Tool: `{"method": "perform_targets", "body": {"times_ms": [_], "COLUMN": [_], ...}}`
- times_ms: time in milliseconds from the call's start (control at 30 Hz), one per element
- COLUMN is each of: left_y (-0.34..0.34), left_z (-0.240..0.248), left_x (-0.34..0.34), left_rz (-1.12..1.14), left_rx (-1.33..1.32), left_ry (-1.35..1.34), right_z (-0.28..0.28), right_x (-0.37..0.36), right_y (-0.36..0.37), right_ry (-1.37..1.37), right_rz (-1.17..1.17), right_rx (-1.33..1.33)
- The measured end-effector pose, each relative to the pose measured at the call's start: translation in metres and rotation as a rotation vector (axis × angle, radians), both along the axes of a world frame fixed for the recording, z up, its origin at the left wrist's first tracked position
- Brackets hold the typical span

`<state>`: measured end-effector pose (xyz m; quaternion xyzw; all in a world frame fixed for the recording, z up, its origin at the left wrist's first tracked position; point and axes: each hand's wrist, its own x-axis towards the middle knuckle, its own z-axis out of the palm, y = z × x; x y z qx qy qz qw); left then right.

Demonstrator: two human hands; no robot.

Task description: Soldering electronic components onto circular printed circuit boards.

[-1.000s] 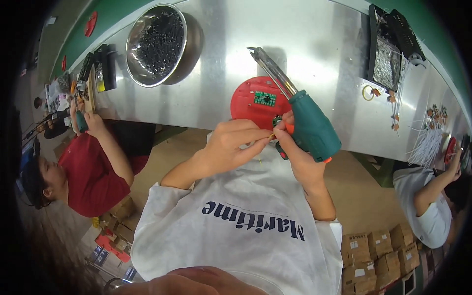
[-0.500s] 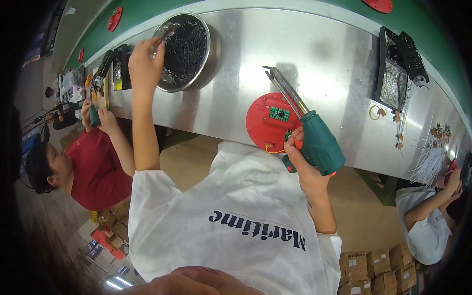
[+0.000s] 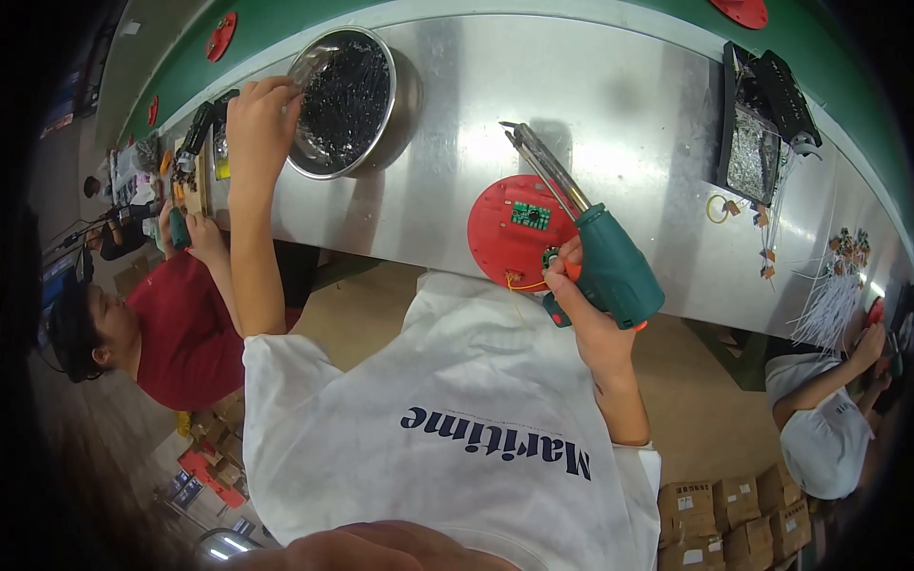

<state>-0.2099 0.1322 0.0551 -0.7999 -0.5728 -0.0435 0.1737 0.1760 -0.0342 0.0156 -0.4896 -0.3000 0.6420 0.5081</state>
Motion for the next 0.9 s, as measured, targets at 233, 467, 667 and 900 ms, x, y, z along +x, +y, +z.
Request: {"method": "perform_targets", "body": {"times_ms": [233,467,667,900], "left_y": [-0.023,-0.113,-0.146,-0.155], "left_z": [0.011,0.018,-0.017,-0.024], "left_x": [0.005,0.129,0.196,0.208], "left_rz": [0.112,0.015,-0.023,-0.132], "left_rx": [0.051,-0.253,-0.603,-0.643], "left_ry": [-0.141,-0.899,-1.244,-1.221], "right_z": [0.000,0.002,-0.002,-0.001], "right_x": [0.000,-0.005,-0.006,-0.001], "right_y": [0.003,0.007,0.005,0.002], "right_ry": [0.002,0.000,0.097,0.085], "right_rz": [0.015,-0.006,-0.034,-0.073], "right_rx": [0.057,-0.013,-0.010,-0.051]}}
